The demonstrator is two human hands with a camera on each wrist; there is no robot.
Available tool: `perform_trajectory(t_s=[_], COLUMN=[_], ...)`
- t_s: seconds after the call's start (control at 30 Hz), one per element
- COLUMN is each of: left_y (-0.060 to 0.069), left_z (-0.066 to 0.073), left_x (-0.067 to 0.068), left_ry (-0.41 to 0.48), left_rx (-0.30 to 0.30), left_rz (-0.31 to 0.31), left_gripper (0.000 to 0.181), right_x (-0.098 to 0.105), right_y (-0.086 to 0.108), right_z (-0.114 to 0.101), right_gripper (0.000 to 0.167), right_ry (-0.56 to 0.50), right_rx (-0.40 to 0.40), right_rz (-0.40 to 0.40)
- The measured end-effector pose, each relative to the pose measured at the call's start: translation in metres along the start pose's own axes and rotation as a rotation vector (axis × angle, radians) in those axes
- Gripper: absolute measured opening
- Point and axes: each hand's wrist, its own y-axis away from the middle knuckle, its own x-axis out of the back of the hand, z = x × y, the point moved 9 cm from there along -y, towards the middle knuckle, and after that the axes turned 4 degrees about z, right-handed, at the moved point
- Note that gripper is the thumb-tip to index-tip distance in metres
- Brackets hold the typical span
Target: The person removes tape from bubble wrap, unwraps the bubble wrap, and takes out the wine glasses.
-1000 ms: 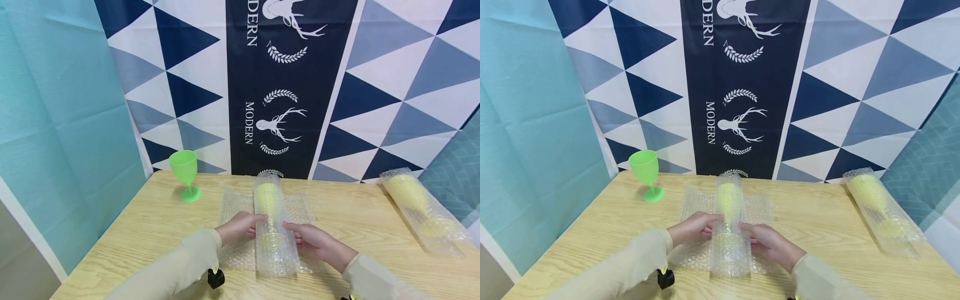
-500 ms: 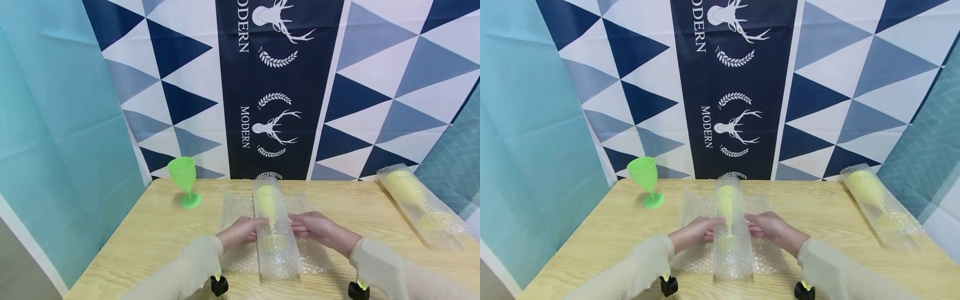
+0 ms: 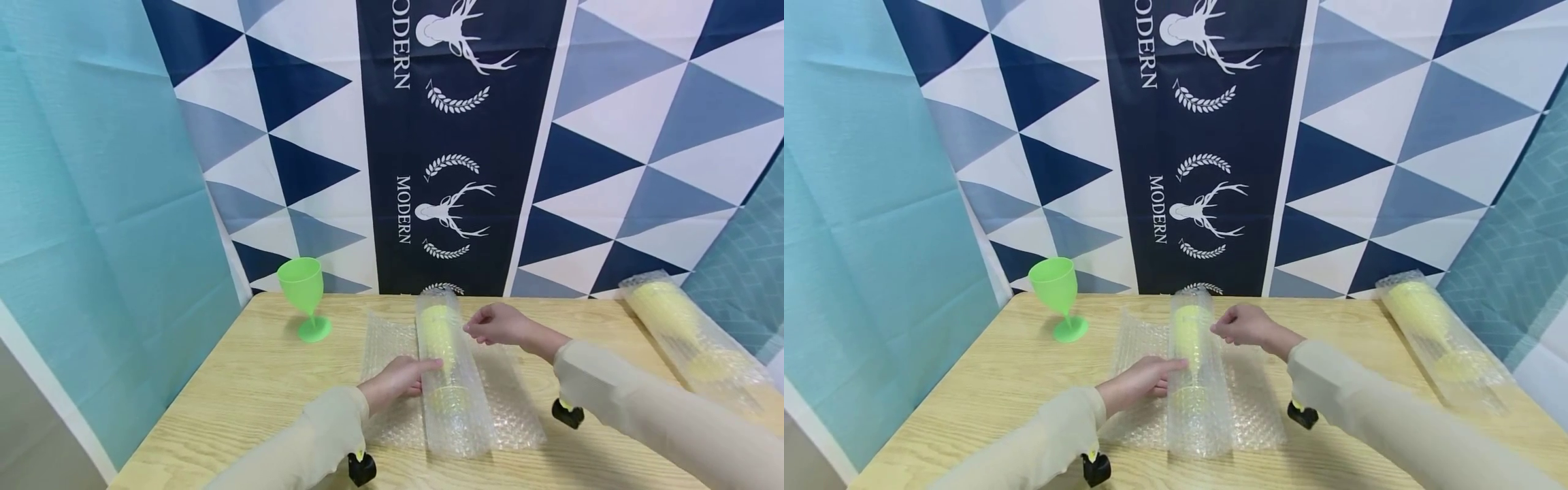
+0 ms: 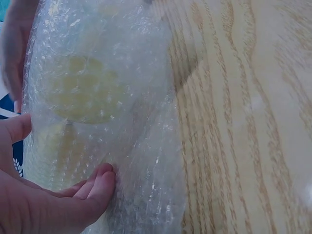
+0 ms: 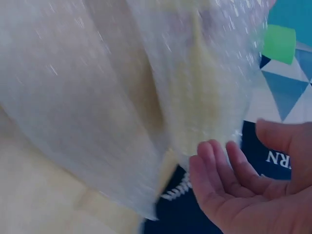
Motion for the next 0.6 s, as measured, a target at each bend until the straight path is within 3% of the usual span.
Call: perform_trajectory(t_s=[0.13,0.47,0.6], left_y=[0.0,-0.001,0.0], left_z=[-0.001,-0.001,0.0], left_x=[0.002,0.002,0.002], left_ry=[-0.024,-0.049,-0.035], left_rx=[0.002,0.014,0.003], left_rz=[0.015,0.057,0.041], left_gripper=[0.074,0.08,0.08], right_x=[0.003,0.001,-0.002], right_y=[-0.015,-0.036,-0.04], right_z=[-0.016,-0.048,-0.06], right_gripper=[0.019,0.017,0.018], right_ry=[0.143,0.345,0.408], right_rx=[0.078,0.133,0.171], right_rz=[0.026,0.084,0.107])
